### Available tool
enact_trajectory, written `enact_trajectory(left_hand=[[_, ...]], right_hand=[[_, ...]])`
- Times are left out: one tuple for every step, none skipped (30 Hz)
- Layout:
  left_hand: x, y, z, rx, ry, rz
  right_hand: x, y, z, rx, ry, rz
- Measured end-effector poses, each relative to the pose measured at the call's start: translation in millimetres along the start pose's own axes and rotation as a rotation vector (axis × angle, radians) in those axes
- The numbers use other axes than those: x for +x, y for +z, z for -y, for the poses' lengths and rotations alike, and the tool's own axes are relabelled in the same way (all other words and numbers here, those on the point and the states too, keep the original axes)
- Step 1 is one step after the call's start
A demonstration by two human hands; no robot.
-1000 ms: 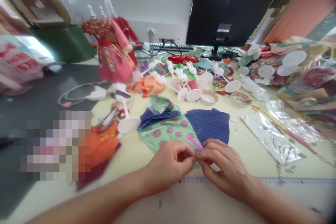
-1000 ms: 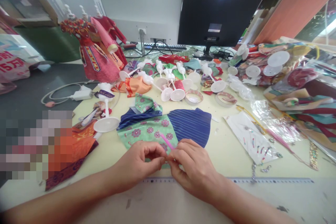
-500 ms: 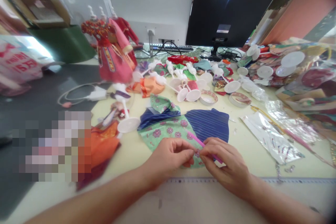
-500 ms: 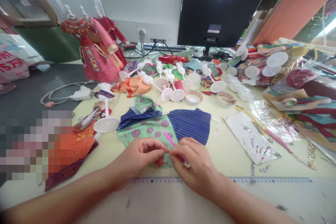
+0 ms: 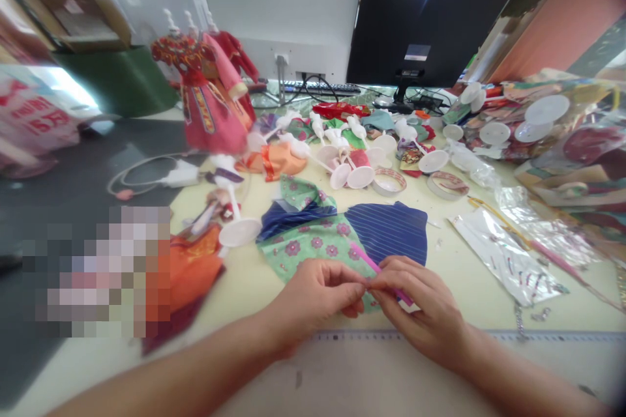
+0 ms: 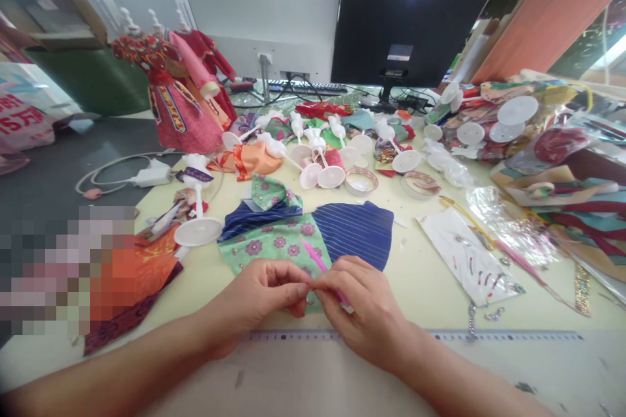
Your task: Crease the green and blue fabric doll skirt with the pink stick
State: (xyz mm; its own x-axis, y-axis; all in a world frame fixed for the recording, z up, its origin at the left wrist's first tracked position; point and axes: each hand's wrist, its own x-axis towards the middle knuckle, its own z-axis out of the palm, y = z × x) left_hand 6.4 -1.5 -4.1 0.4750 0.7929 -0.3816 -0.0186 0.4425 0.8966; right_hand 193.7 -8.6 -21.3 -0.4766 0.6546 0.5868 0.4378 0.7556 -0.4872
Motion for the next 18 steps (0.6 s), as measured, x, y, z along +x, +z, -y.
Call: enact_trajectory(left_hand=[[0.0, -0.2, 0.4, -0.005, 0.003, 0.003], [-0.1, -0.5, 0.8, -0.009, 0.007, 0.006], [-0.2, -0.7, 1.0, -0.013, 0.011, 0.008], [-0.3, -0.8, 1.0, -0.016, 0.014, 0.009], [-0.4, -0.9, 1.0, -0.017, 0.015, 0.009], [-0.5, -1.0, 0.8, -0.016, 0.017, 0.01], [-0.4, -0.9, 0.7, -0.016, 0.018, 0.011], [-0.4, -0.9, 0.5, -0.014, 0.019, 0.013], [-0.3, -0.8, 0.3, -0.013, 0.019, 0.013], [-0.1, -0.7, 0.2, -0.012, 0.021, 0.013], [0.0, -0.6, 0.1, -0.013, 0.022, 0.013], [0.1, -0.6, 0.1, -0.012, 0.023, 0.013], [0.2, -0.5, 0.1, -0.011, 0.025, 0.011], [0.1, -0.5, 0.2, -0.009, 0.027, 0.009], [0.1, -0.5, 0.2, -0.008, 0.029, 0.006], [0.1, -0.5, 0.3, -0.006, 0.031, 0.004], [0.1, -0.5, 0.4, -0.006, 0.034, 0.003], [0.2, -0.6, 0.6, -0.006, 0.037, 0.003]], right_hand=[[0.0, -0.2, 0.3, -0.002, 0.0, 0.0], [0.1, -0.4, 0.6, -0.001, -0.001, 0.002], [0.3, -0.5, 0.9, 0.0, -0.003, 0.002], [0.5, -0.6, 1.2, 0.001, -0.005, 0.001], [0.7, -0.6, 1.2, 0.002, -0.006, 0.0], [0.9, -0.6, 1.1, 0.002, -0.007, -0.001], [1.0, -0.5, 0.8, 0.0, -0.007, 0.0], [1.1, -0.4, 0.4, -0.004, -0.006, -0.001], [1.1, -0.2, 0.0, -0.009, -0.005, -0.002], [1.1, -0.2, -0.4, -0.013, -0.004, 0.0], [1.1, -0.1, -0.6, -0.016, -0.003, -0.001], [1.1, -0.2, -0.7, -0.018, -0.004, -0.001], [1.2, -0.2, -0.6, -0.02, -0.004, 0.0], [1.4, -0.3, -0.3, -0.021, -0.006, 0.0], [1.7, -0.4, 0.0, -0.022, -0.008, -0.001], [1.9, -0.5, 0.4, -0.024, -0.011, -0.002], [2.0, -0.6, 0.8, -0.026, -0.014, -0.003], [2.0, -0.7, 1.0, -0.028, -0.017, -0.005]])
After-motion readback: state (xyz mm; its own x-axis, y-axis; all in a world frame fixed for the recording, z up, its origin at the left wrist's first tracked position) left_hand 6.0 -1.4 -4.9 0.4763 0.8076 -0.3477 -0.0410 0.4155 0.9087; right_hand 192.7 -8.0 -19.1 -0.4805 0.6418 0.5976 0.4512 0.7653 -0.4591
